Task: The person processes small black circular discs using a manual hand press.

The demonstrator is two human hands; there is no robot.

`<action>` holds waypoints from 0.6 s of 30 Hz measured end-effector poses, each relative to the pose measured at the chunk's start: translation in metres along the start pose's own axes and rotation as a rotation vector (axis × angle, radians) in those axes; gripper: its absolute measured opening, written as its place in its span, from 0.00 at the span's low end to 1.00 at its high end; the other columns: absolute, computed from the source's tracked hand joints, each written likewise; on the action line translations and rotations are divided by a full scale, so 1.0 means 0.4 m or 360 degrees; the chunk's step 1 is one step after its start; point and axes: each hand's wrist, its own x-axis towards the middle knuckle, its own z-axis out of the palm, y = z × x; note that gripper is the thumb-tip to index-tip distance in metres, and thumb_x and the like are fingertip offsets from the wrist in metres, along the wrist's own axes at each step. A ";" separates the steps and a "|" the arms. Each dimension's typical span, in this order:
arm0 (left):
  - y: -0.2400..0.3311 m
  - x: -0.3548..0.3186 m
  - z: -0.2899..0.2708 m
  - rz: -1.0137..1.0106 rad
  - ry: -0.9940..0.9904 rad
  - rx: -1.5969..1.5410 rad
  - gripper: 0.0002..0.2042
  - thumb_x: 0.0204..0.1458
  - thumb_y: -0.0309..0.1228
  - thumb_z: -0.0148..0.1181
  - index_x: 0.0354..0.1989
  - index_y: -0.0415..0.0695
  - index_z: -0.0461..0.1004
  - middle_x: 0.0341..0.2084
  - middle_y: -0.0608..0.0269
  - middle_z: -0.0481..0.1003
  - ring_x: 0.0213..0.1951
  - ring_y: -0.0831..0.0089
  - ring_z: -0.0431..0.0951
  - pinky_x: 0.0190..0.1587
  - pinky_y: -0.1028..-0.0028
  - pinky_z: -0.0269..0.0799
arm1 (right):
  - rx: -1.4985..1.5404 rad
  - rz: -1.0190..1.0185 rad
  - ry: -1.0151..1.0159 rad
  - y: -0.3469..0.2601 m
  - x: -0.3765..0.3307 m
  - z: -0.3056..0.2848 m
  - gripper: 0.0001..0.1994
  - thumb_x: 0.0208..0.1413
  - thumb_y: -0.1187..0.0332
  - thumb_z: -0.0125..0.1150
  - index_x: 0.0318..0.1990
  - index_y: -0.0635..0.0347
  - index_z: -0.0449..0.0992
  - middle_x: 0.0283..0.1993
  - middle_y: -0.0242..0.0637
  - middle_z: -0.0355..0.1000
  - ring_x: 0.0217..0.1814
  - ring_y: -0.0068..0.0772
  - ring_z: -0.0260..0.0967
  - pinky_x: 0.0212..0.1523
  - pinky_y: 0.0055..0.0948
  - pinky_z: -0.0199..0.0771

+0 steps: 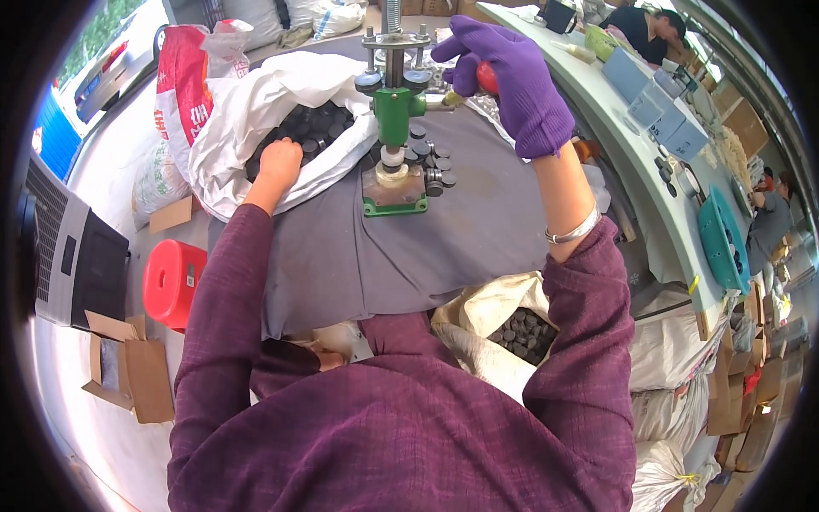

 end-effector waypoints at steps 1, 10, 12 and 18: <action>-0.007 -0.004 -0.002 0.0006 -0.0003 0.0003 0.05 0.45 0.25 0.53 0.27 0.40 0.75 0.29 0.53 0.75 0.34 0.57 0.78 0.38 0.64 0.75 | -0.0071 0.0039 -0.0012 -0.005 -0.001 0.000 0.15 0.65 0.68 0.42 0.43 0.75 0.72 0.32 0.40 0.71 0.27 0.25 0.69 0.46 0.36 0.78; 0.106 -0.079 -0.094 -0.0179 0.0951 -0.0962 0.09 0.45 0.29 0.64 0.36 0.45 0.76 0.27 0.56 0.77 0.28 0.58 0.78 0.30 0.66 0.73 | 0.0187 -0.0129 -0.0131 0.031 0.004 -0.020 0.16 0.64 0.68 0.42 0.43 0.76 0.72 0.33 0.43 0.72 0.26 0.25 0.66 0.46 0.37 0.78; 0.213 -0.093 -0.125 -0.0107 0.0824 -0.1283 0.11 0.44 0.26 0.64 0.38 0.44 0.76 0.28 0.55 0.77 0.29 0.60 0.79 0.32 0.68 0.74 | 0.0266 0.0092 0.0072 -0.009 -0.001 0.009 0.15 0.62 0.65 0.47 0.41 0.72 0.72 0.32 0.43 0.73 0.22 0.25 0.66 0.38 0.31 0.75; 0.374 -0.106 -0.089 -0.0127 0.0626 -0.1123 0.15 0.45 0.27 0.63 0.43 0.44 0.75 0.34 0.57 0.76 0.34 0.58 0.76 0.35 0.65 0.73 | 0.0321 0.0305 0.0188 -0.009 0.000 0.028 0.15 0.60 0.61 0.51 0.41 0.67 0.73 0.32 0.42 0.74 0.20 0.25 0.68 0.28 0.24 0.72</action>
